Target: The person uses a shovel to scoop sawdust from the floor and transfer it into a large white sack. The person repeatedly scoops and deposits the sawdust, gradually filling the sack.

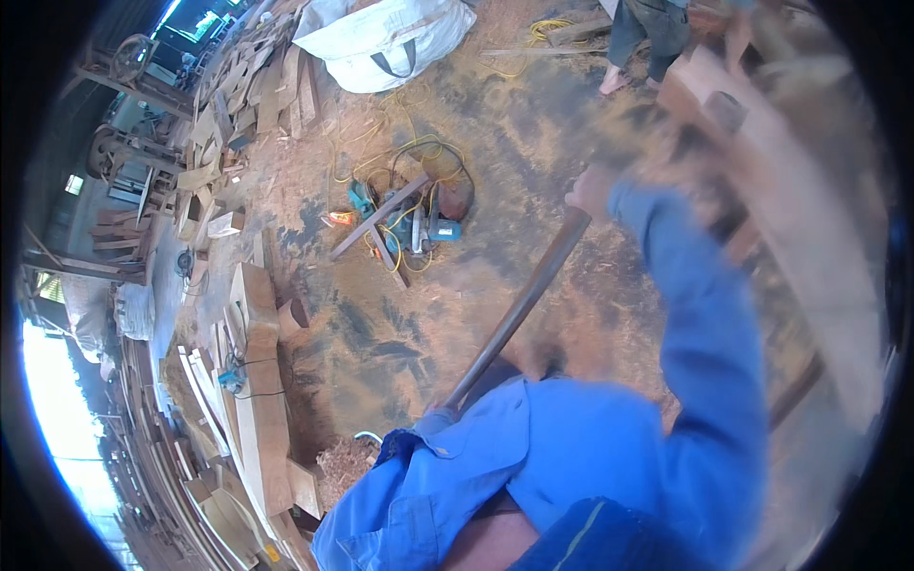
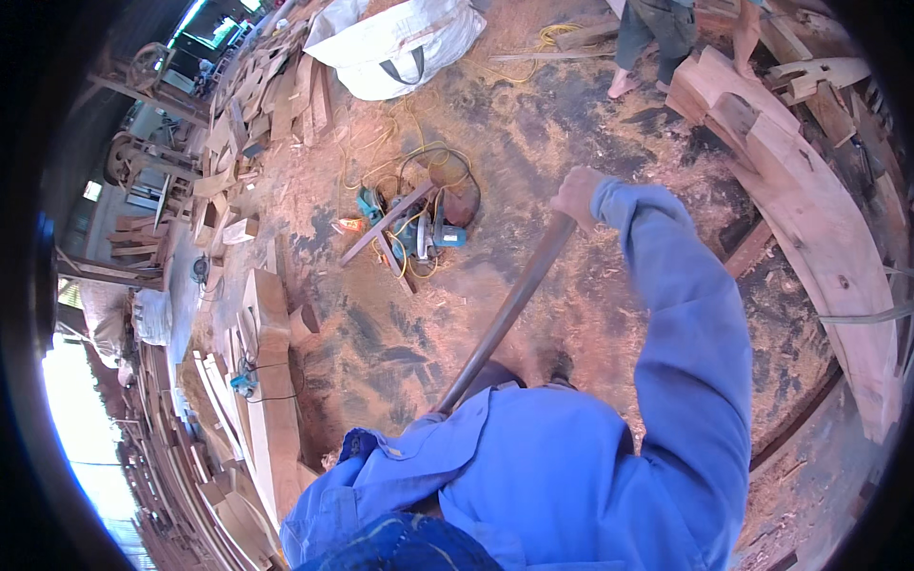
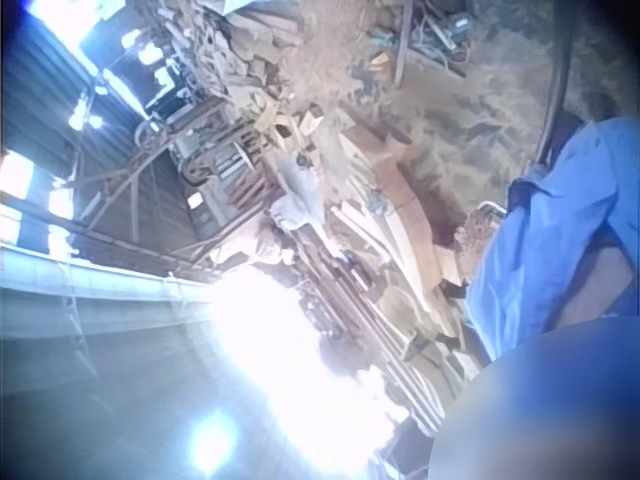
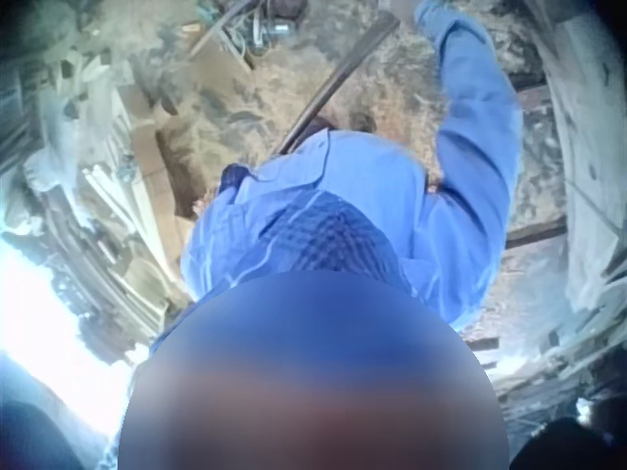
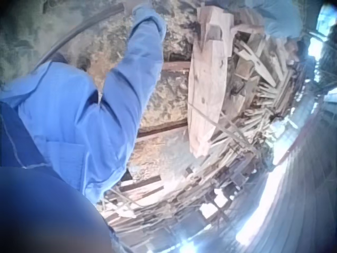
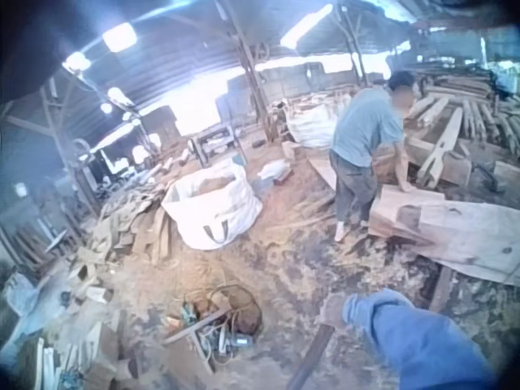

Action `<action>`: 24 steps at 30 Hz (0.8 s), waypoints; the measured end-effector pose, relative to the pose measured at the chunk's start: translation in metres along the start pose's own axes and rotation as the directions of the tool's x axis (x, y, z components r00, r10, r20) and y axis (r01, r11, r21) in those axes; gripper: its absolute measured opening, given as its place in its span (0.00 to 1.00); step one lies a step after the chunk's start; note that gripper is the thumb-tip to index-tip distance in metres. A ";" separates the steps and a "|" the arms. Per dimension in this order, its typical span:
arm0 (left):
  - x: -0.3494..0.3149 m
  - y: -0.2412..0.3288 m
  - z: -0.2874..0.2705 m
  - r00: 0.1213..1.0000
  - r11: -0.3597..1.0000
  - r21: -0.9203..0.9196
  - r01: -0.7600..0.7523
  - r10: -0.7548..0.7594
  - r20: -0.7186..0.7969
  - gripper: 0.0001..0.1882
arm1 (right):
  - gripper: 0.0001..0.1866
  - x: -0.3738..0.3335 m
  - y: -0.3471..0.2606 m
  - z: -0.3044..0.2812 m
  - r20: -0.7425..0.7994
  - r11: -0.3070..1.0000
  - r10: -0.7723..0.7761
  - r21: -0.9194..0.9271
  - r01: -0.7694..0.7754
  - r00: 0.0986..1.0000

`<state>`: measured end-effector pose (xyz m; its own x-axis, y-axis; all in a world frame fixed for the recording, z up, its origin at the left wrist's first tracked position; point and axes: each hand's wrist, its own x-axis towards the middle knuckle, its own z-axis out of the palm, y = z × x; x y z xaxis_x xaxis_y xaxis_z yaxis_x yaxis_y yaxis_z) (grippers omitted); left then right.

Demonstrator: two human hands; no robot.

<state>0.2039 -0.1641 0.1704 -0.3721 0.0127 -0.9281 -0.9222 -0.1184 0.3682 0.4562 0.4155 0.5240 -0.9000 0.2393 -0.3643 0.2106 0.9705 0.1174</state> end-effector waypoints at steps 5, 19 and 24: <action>0.015 0.011 0.093 1.000 0.999 0.033 -0.005 0.005 0.019 0.09 | 0.10 0.041 0.080 -0.009 -0.151 1.000 -0.001 0.021 0.004 0.989; 0.099 0.132 0.471 0.993 0.994 0.091 0.063 -0.072 0.099 0.09 | 0.09 0.257 0.350 -0.112 -0.121 0.999 0.002 -0.038 -0.007 0.993; 0.114 0.170 0.592 0.991 0.991 0.119 0.056 -0.070 0.116 0.09 | 0.11 0.278 0.441 -0.109 -0.182 0.996 0.088 -0.004 -0.091 0.979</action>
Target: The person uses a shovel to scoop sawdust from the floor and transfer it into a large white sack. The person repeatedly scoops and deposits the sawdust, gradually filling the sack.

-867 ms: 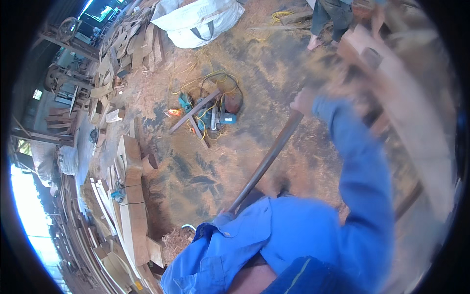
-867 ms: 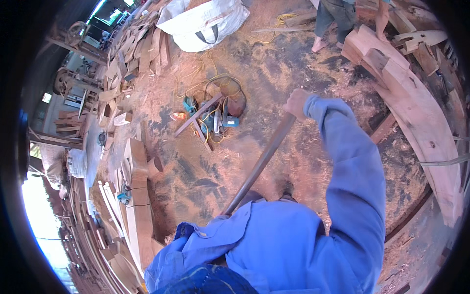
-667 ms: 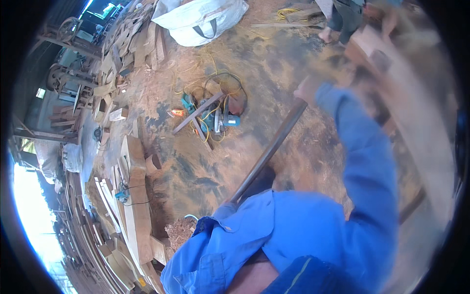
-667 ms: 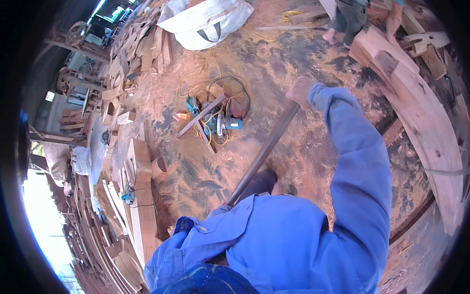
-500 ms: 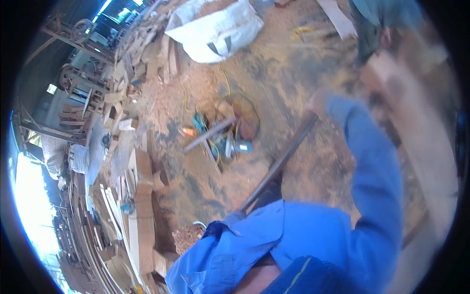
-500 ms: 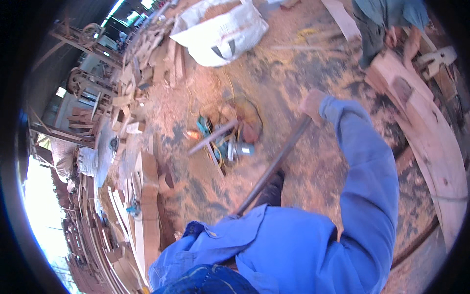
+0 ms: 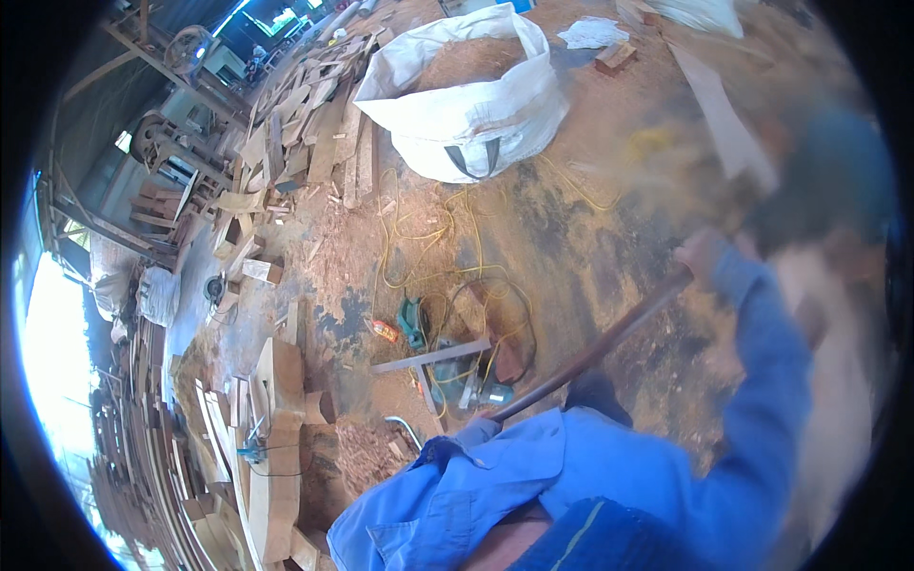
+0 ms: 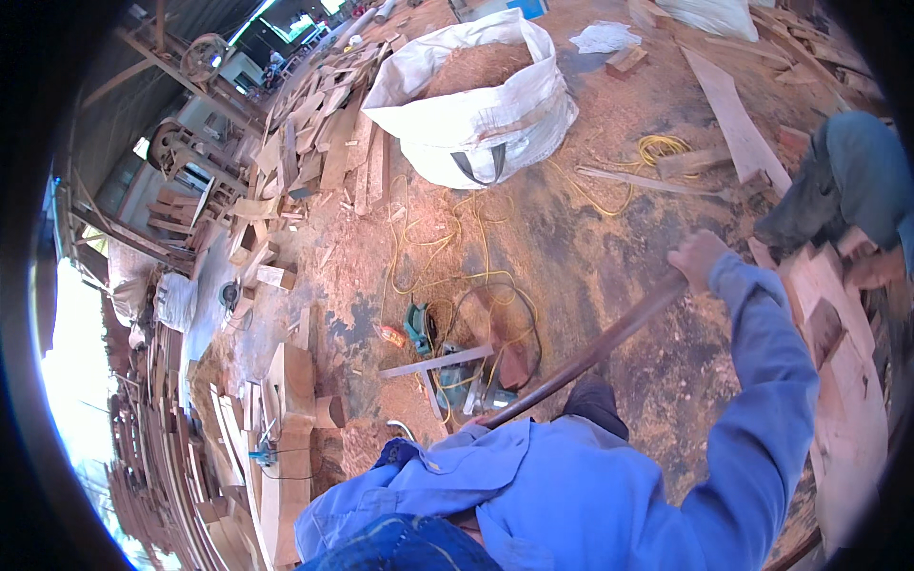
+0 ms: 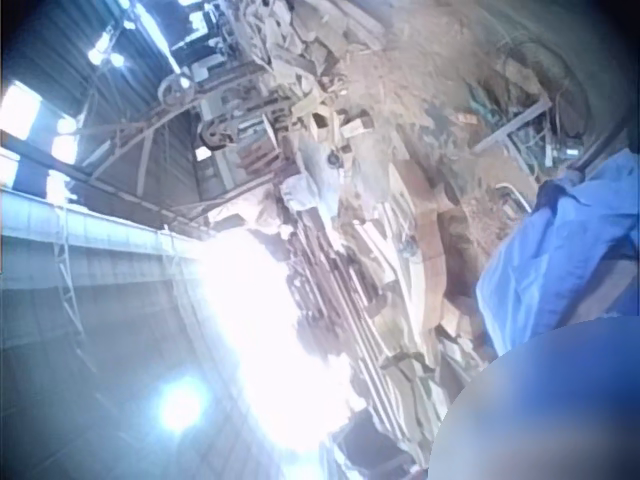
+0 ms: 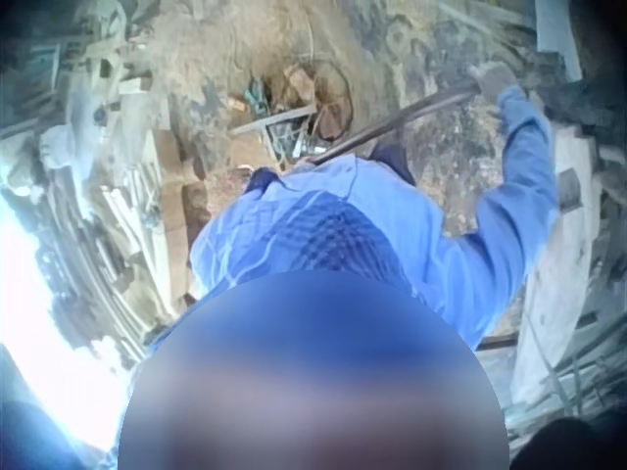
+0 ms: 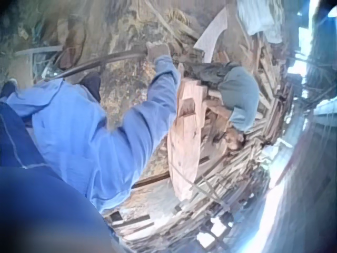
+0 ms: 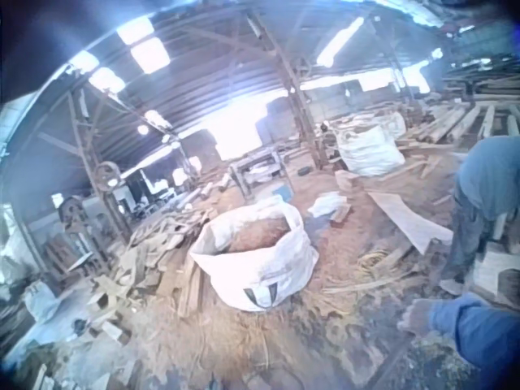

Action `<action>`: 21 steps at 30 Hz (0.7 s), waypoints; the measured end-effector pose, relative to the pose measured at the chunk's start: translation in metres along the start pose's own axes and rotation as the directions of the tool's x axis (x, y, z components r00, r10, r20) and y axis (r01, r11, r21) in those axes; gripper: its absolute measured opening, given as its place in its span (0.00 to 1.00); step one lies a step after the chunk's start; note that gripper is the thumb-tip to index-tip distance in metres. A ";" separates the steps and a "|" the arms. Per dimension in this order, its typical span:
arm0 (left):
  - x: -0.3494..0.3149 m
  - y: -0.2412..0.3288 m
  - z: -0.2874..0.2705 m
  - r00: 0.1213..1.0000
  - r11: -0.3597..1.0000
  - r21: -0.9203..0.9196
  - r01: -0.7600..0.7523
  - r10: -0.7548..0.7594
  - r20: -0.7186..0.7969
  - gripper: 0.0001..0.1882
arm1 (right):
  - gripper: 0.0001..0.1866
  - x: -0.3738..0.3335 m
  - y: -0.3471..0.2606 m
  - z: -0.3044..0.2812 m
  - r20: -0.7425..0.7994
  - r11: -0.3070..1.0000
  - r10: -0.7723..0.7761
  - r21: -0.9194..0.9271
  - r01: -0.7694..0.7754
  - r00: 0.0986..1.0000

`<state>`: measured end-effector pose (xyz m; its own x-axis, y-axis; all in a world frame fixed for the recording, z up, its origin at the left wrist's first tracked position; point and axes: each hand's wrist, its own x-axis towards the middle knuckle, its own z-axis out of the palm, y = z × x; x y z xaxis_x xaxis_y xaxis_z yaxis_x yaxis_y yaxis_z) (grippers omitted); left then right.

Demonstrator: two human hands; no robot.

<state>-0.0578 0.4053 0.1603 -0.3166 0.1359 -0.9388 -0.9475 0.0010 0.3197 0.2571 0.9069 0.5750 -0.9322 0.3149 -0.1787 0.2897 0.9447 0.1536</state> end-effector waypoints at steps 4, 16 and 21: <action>0.031 0.040 0.104 1.000 1.000 0.001 -0.011 0.011 0.020 0.09 | 0.13 0.020 0.076 0.042 -0.018 0.994 0.084 0.070 -0.083 0.996; 0.114 0.232 0.419 0.986 0.992 -0.018 -0.121 0.122 0.109 0.08 | 0.16 0.074 0.252 0.123 -0.006 0.846 0.490 0.246 -0.474 0.872; 0.146 0.356 0.548 0.955 0.970 0.007 -0.242 0.237 0.179 0.08 | 0.15 0.118 0.254 0.131 0.033 0.727 0.628 0.332 -0.602 0.777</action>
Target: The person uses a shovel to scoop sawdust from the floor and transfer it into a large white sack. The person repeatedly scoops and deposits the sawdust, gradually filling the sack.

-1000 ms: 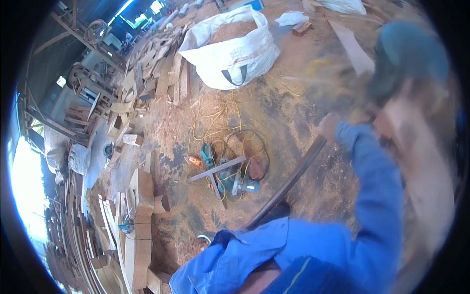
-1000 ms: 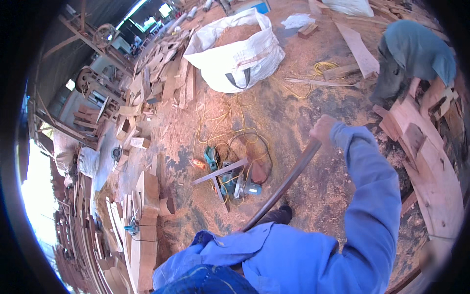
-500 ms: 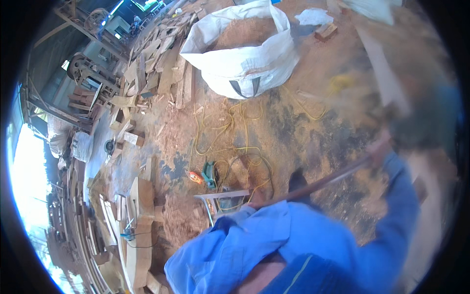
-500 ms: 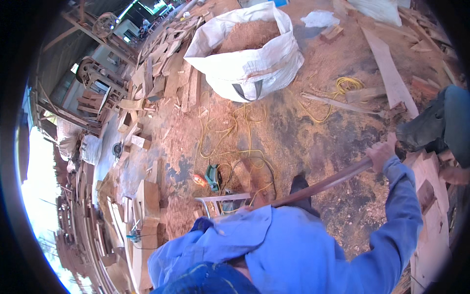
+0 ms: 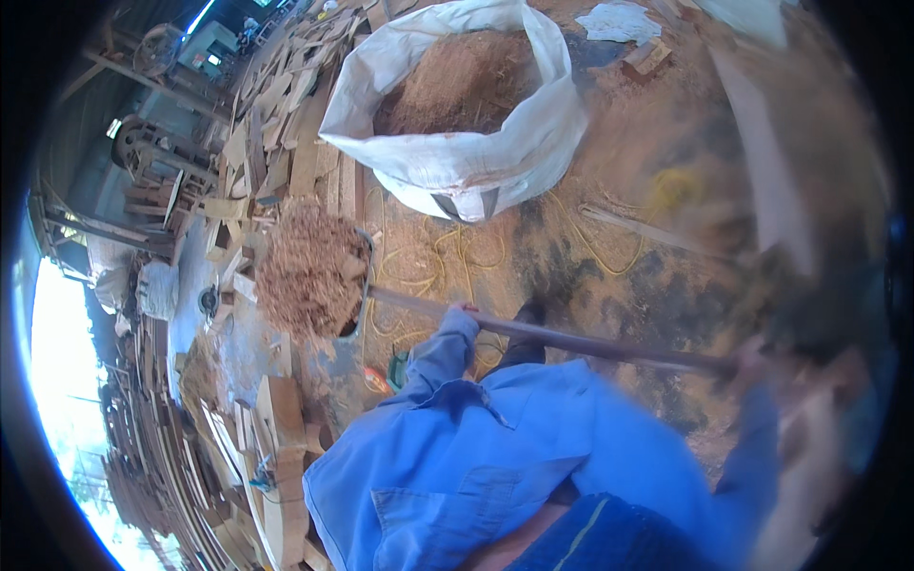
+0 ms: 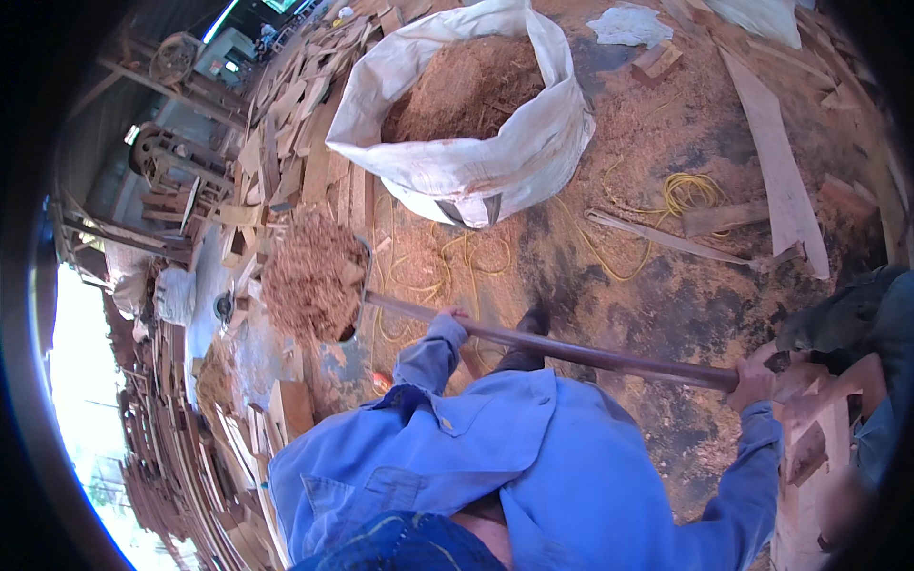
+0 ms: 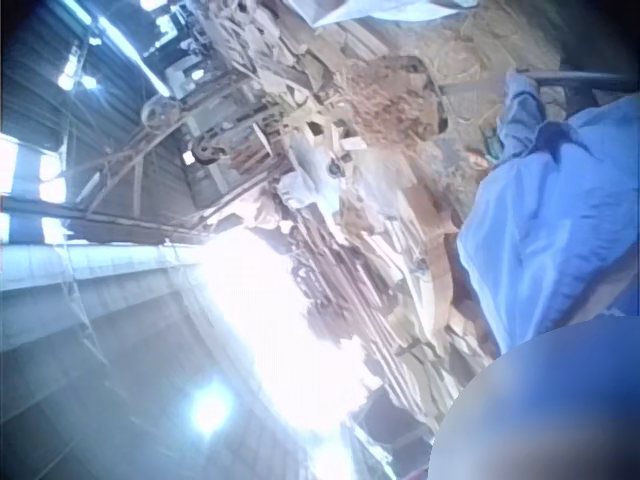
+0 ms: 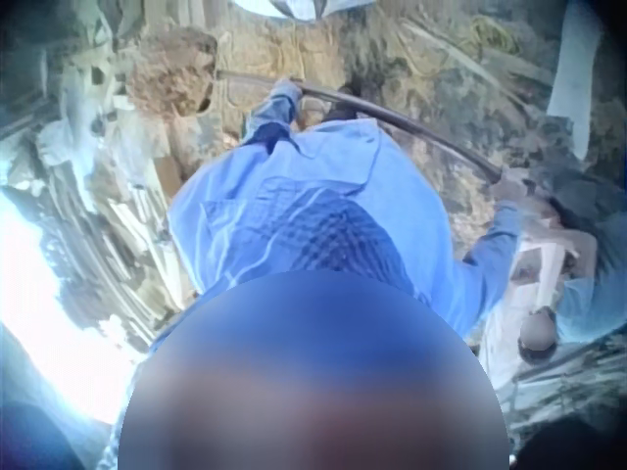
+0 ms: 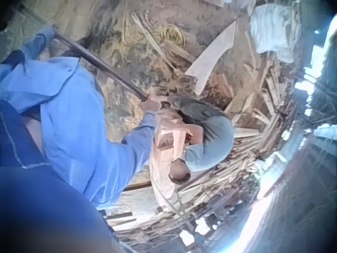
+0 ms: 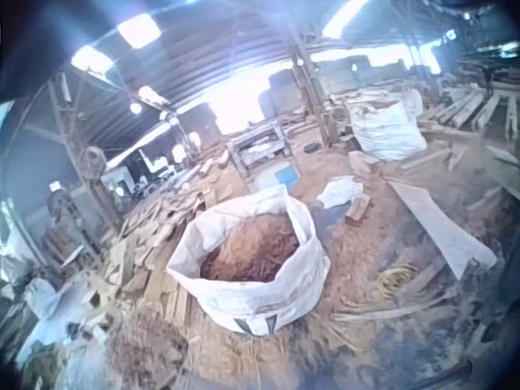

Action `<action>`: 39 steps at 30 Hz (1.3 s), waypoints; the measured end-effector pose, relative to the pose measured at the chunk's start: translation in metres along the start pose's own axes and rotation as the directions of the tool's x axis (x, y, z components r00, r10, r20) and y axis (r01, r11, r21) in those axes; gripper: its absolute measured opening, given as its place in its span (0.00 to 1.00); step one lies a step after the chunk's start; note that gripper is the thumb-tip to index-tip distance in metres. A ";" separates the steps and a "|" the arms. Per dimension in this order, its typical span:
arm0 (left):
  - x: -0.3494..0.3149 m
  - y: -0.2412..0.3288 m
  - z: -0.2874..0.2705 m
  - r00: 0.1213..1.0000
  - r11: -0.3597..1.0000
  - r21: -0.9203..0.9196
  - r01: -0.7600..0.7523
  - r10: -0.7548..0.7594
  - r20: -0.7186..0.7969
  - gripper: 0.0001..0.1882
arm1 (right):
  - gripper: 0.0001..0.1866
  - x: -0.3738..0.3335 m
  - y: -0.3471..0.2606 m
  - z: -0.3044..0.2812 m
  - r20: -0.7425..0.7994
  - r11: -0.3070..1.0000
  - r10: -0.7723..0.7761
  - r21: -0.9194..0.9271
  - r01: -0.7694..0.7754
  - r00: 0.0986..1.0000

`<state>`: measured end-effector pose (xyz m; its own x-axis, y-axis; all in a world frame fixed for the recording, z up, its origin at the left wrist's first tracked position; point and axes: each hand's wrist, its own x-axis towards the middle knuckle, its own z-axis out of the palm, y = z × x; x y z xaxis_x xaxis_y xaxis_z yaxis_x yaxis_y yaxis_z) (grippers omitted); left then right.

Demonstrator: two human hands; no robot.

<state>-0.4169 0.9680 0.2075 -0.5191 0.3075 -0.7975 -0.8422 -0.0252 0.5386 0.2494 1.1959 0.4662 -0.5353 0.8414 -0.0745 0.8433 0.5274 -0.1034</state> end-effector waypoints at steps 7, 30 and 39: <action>0.008 0.171 0.199 0.991 0.829 0.543 -0.134 0.103 0.088 0.12 | 0.12 0.074 -0.108 0.032 0.079 0.963 0.181 0.189 -0.193 0.980; -0.088 0.212 0.310 0.957 0.976 -0.017 -0.216 0.215 0.197 0.08 | 0.16 0.208 -0.154 0.081 0.362 0.877 -0.042 0.460 -0.139 0.931; -0.187 0.012 0.197 0.969 0.973 -0.214 -0.085 0.031 -0.246 0.08 | 0.16 0.213 -0.004 0.063 0.439 0.991 -0.129 0.030 0.130 0.889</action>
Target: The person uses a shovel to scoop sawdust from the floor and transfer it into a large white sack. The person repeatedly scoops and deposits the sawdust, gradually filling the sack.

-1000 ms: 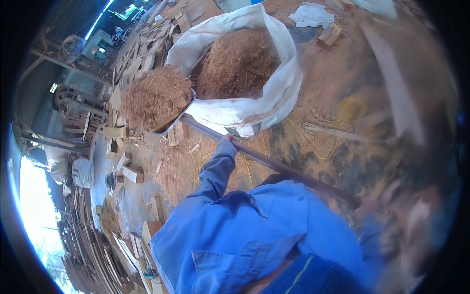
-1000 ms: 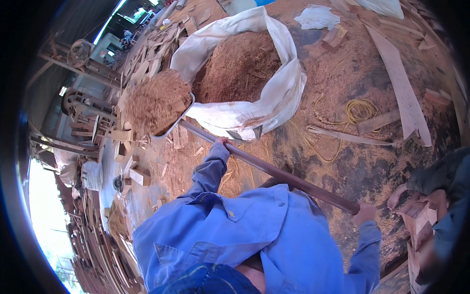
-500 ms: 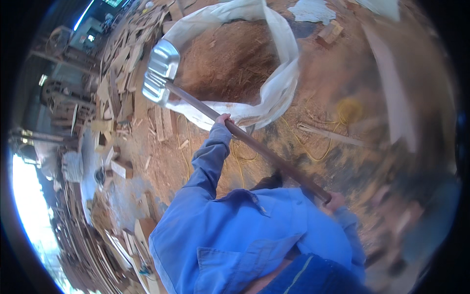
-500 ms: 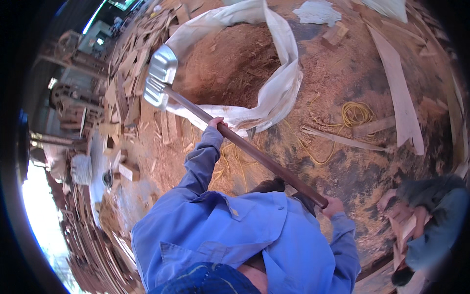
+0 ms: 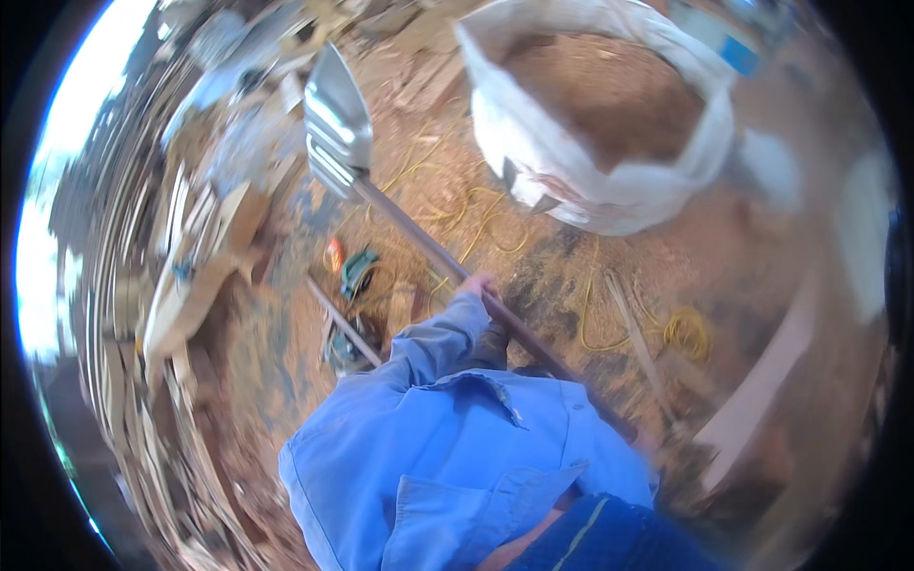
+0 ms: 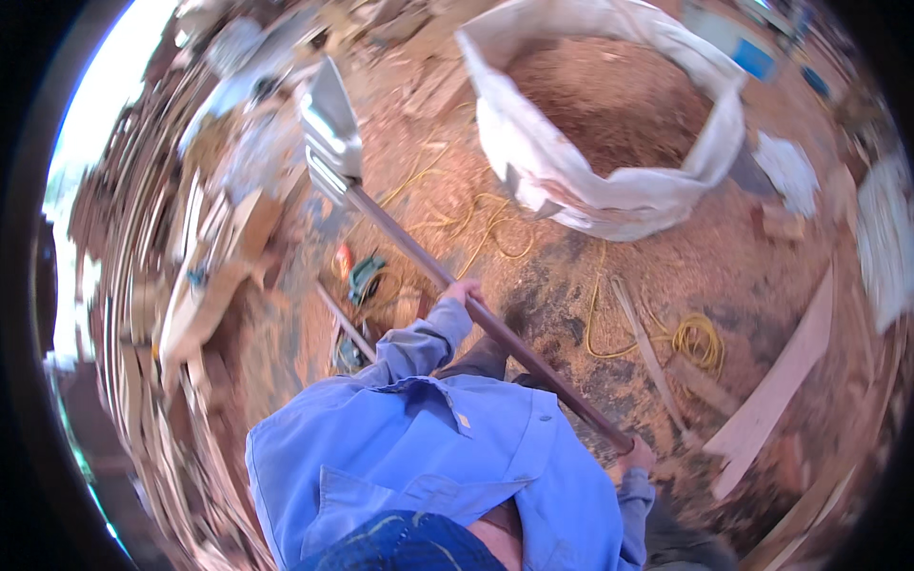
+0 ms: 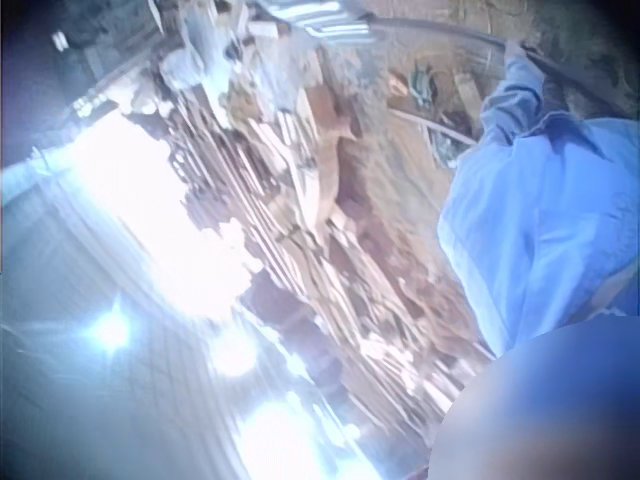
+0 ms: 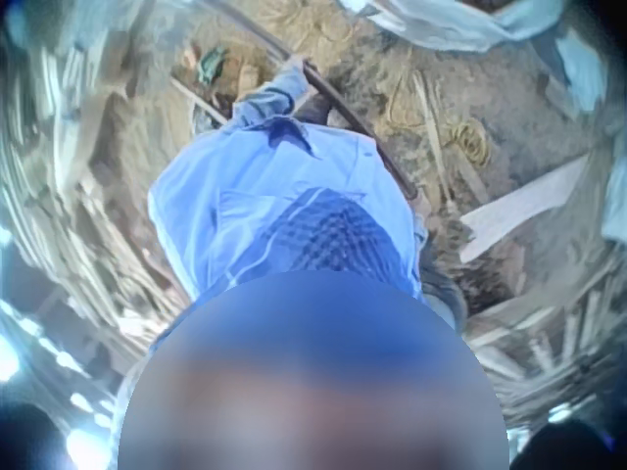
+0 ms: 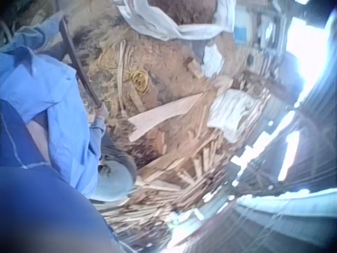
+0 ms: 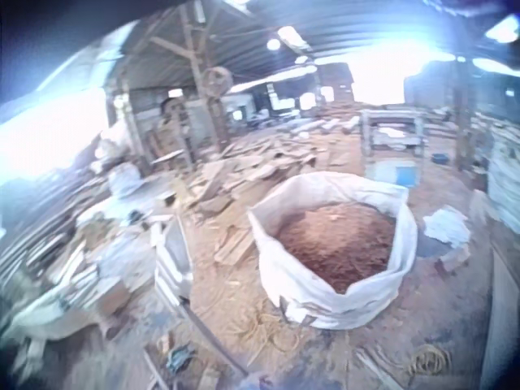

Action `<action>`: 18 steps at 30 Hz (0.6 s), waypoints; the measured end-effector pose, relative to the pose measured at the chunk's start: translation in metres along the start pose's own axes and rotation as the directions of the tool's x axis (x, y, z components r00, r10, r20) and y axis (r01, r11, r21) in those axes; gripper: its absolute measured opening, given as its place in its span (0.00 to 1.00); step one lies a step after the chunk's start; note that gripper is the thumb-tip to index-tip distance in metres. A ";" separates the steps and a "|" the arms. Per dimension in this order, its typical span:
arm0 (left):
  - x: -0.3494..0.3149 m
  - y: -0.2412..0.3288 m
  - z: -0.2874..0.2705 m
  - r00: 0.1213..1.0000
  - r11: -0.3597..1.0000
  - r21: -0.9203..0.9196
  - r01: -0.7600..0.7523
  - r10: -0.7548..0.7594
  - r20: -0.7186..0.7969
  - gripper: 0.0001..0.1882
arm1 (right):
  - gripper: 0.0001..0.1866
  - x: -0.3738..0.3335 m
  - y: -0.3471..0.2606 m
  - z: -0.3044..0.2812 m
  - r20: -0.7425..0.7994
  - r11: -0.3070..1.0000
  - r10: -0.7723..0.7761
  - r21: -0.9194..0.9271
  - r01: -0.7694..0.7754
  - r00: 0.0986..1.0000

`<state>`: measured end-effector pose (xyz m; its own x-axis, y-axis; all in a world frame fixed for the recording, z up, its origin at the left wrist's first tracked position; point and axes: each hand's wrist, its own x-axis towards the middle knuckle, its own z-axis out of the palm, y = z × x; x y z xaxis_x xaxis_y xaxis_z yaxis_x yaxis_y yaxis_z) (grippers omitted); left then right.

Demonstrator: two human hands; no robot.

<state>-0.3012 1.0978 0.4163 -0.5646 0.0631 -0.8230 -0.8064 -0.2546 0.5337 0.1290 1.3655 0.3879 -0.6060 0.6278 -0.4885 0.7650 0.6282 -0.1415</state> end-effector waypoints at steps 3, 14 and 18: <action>-0.014 -0.072 -0.060 0.988 0.986 -0.111 0.127 -0.136 -0.068 0.09 | 0.20 -0.005 0.039 -0.039 0.088 0.984 -0.014 -0.176 0.029 0.996; -0.059 -0.271 -0.266 0.950 0.718 -0.691 0.088 -0.268 -0.158 0.08 | 0.17 0.050 -0.070 -0.143 0.132 0.528 -0.703 -0.561 0.637 0.699; -0.109 -0.296 -0.361 0.941 0.374 -0.926 -0.046 -0.296 -0.166 0.05 | 0.16 0.036 -0.189 -0.113 0.157 0.234 -0.913 -0.555 0.798 0.376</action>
<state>0.0631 0.8175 0.2779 -0.2635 -0.0256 -0.9643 -0.1129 -0.9920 0.0572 -0.0620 1.3210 0.4945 -0.8923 -0.4095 -0.1903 -0.4261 0.9030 0.0549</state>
